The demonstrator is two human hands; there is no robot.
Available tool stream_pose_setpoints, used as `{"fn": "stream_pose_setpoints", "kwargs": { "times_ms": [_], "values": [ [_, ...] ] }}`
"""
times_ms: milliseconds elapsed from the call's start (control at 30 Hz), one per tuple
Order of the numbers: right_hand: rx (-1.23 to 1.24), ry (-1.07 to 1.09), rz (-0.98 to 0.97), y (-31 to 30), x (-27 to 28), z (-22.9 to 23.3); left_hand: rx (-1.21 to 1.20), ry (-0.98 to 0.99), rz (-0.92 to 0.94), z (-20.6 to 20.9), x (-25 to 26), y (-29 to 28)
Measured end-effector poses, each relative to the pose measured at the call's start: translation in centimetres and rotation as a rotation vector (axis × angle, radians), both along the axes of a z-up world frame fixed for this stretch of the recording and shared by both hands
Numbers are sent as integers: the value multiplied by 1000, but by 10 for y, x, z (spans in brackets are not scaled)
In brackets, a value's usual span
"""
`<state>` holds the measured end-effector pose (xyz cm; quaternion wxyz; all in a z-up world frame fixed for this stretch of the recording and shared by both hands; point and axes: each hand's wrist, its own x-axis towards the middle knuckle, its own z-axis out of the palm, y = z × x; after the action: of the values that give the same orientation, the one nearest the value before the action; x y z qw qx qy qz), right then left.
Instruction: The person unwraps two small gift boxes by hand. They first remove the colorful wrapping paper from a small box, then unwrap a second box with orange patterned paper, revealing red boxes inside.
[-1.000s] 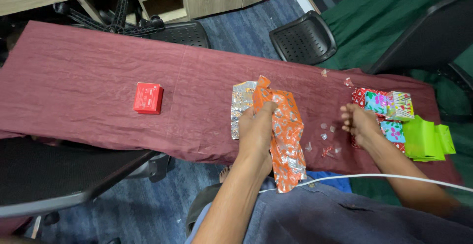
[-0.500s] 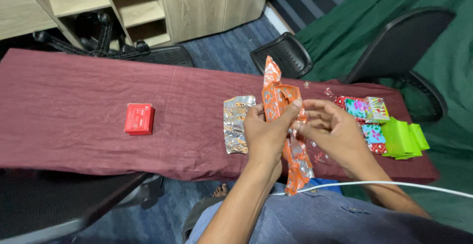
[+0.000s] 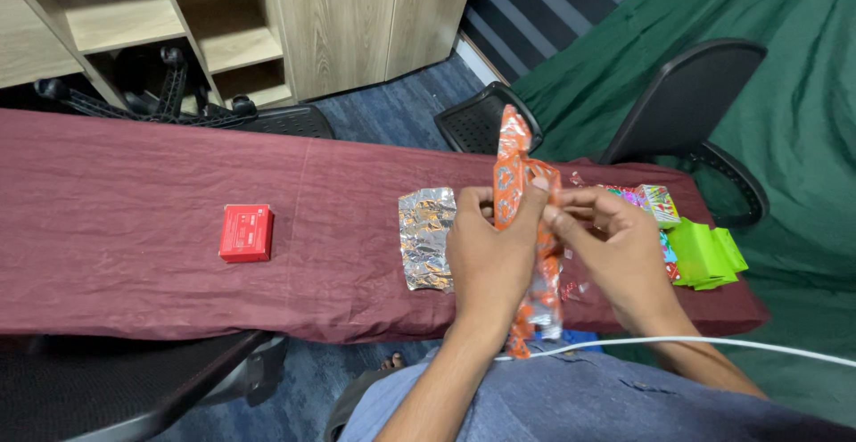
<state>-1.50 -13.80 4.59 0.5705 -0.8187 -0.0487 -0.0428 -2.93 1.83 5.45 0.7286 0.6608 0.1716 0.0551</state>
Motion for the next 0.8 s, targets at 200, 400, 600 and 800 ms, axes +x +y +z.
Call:
{"fn": "stream_pose_setpoints", "kwargs": {
  "times_ms": [200,400,600,800],
  "values": [
    [210,72,-129,-17,3,-3,-58,30,-2,-13,1,5],
    [647,472,-167,-31,10,-8,-468,58,78,-32,7,13],
    [561,390,-174,-19,2,-10,-534,35,110,-32,1,16],
    [40,-415,-91,-1,-12,9,-527,86,150,-32,-2,18]
  ]
}}
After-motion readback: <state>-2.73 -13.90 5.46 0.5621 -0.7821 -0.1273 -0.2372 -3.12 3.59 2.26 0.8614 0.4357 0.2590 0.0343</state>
